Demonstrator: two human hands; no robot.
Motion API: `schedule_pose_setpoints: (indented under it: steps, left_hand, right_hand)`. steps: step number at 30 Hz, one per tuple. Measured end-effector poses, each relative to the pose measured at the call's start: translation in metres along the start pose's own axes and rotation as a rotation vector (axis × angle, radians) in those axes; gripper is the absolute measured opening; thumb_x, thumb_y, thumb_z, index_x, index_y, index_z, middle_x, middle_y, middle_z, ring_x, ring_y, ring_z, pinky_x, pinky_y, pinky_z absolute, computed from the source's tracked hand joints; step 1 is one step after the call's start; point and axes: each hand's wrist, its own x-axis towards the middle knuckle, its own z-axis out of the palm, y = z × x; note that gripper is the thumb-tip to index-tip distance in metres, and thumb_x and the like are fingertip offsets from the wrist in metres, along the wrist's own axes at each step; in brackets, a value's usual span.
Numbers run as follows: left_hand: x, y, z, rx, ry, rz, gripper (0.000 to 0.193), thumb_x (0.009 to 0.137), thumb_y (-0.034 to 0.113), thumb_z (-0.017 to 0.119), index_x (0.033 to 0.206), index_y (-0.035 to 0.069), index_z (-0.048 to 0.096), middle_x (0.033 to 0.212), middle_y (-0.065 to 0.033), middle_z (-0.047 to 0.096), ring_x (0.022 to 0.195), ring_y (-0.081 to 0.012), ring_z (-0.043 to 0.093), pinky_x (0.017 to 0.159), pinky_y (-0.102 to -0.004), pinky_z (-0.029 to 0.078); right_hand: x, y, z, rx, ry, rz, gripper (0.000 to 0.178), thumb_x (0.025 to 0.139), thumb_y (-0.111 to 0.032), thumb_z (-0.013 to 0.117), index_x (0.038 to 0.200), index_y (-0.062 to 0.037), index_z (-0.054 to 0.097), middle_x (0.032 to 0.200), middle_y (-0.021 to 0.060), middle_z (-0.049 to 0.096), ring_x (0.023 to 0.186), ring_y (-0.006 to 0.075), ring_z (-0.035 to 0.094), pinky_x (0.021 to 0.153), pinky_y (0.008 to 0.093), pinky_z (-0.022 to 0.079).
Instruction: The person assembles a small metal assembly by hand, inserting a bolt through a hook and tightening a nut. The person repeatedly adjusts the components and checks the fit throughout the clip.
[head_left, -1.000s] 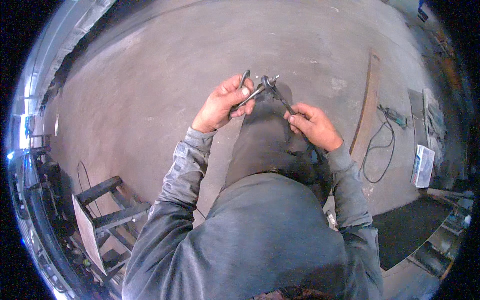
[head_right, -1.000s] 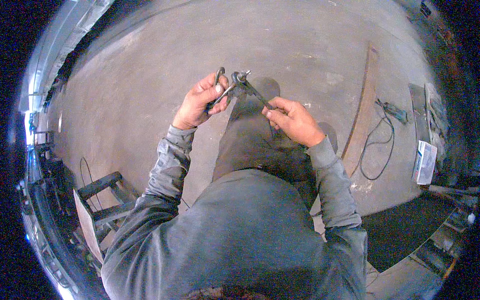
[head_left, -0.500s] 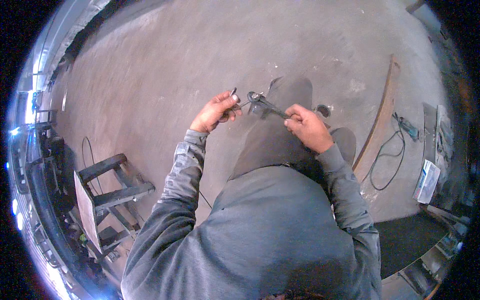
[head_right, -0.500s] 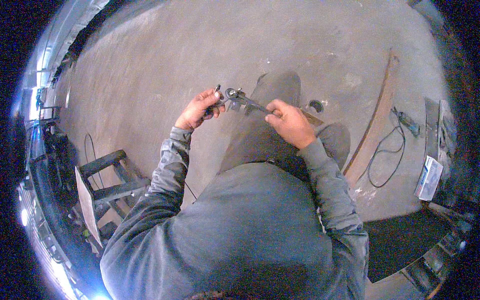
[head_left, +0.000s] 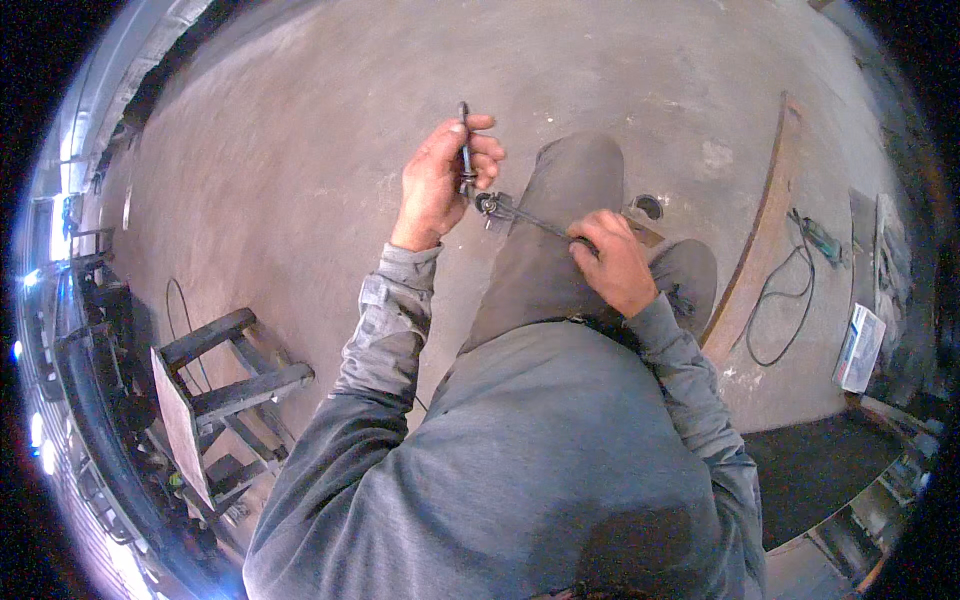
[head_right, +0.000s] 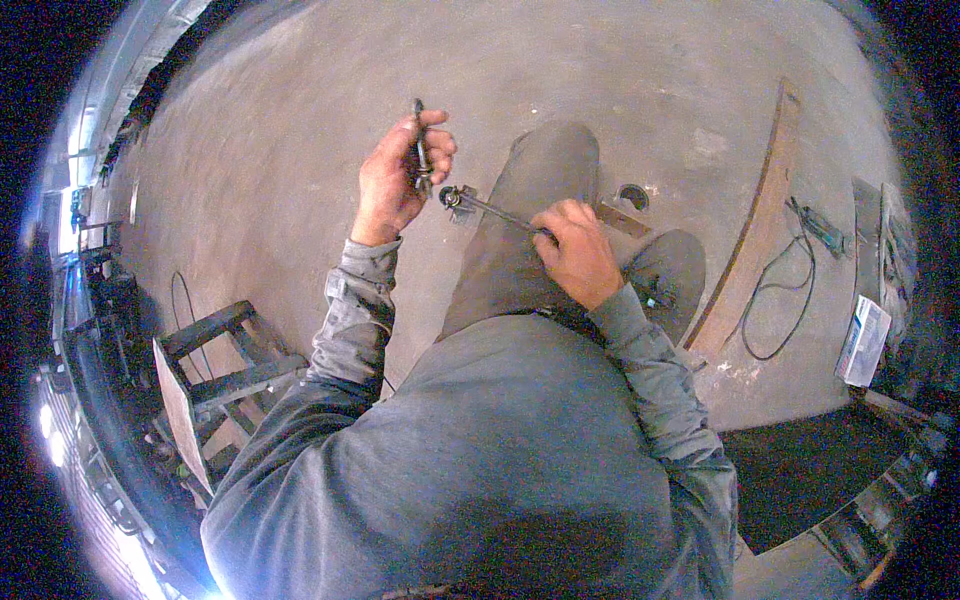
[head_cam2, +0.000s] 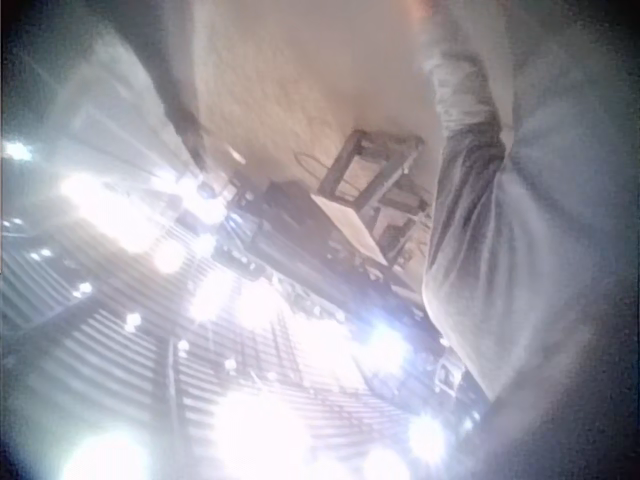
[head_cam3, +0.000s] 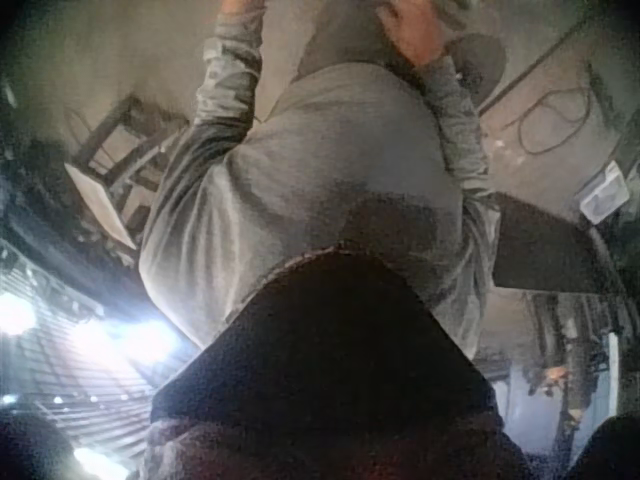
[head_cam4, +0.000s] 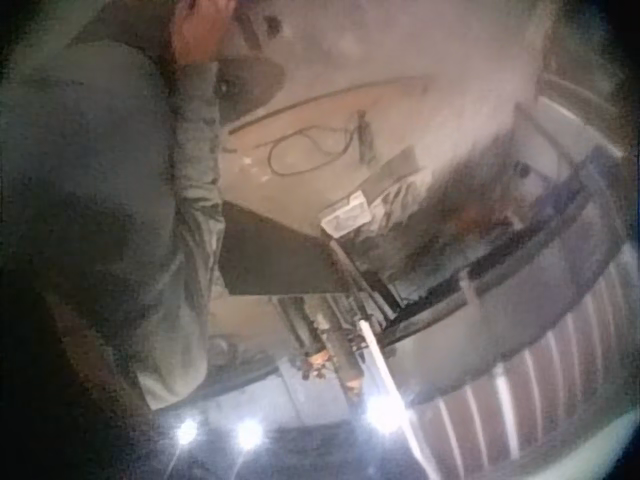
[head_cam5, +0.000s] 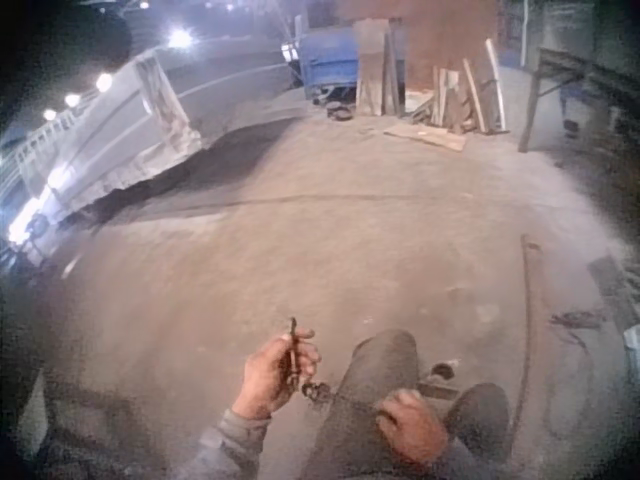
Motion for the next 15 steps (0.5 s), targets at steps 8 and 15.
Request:
schedule_pose_setpoints:
  steps: [8, 15]
  left_hand:
    - [0.009, -0.017, 0.041, -0.292, -0.119, -0.033, 0.033, 0.108, 0.021, 0.046, 0.13, -0.002, 0.053, 0.115, -0.0215, 0.068, 0.107, -0.0362, 0.069, 0.093, -0.047, 0.057]
    - [0.007, -0.025, 0.074, -0.416, -0.212, -0.066, 0.029, 0.108, 0.021, 0.045, 0.125, -0.001, 0.053, 0.132, -0.0288, 0.06, 0.127, -0.0468, 0.057, 0.11, -0.0571, 0.046]
  right_hand:
    - [-0.005, -0.003, -0.029, 0.091, 0.051, 0.083, 0.019, 0.09, -0.013, 0.068, 0.106, -0.0036, 0.069, 0.103, 0.0156, 0.066, 0.101, 0.0348, 0.063, 0.091, 0.0419, 0.05]
    - [-0.004, -0.019, -0.046, 0.528, 0.076, 0.24, 0.022, 0.098, -0.019, 0.064, 0.113, -0.0037, 0.068, 0.097, 0.007, 0.069, 0.086, 0.0177, 0.067, 0.076, 0.0317, 0.054]
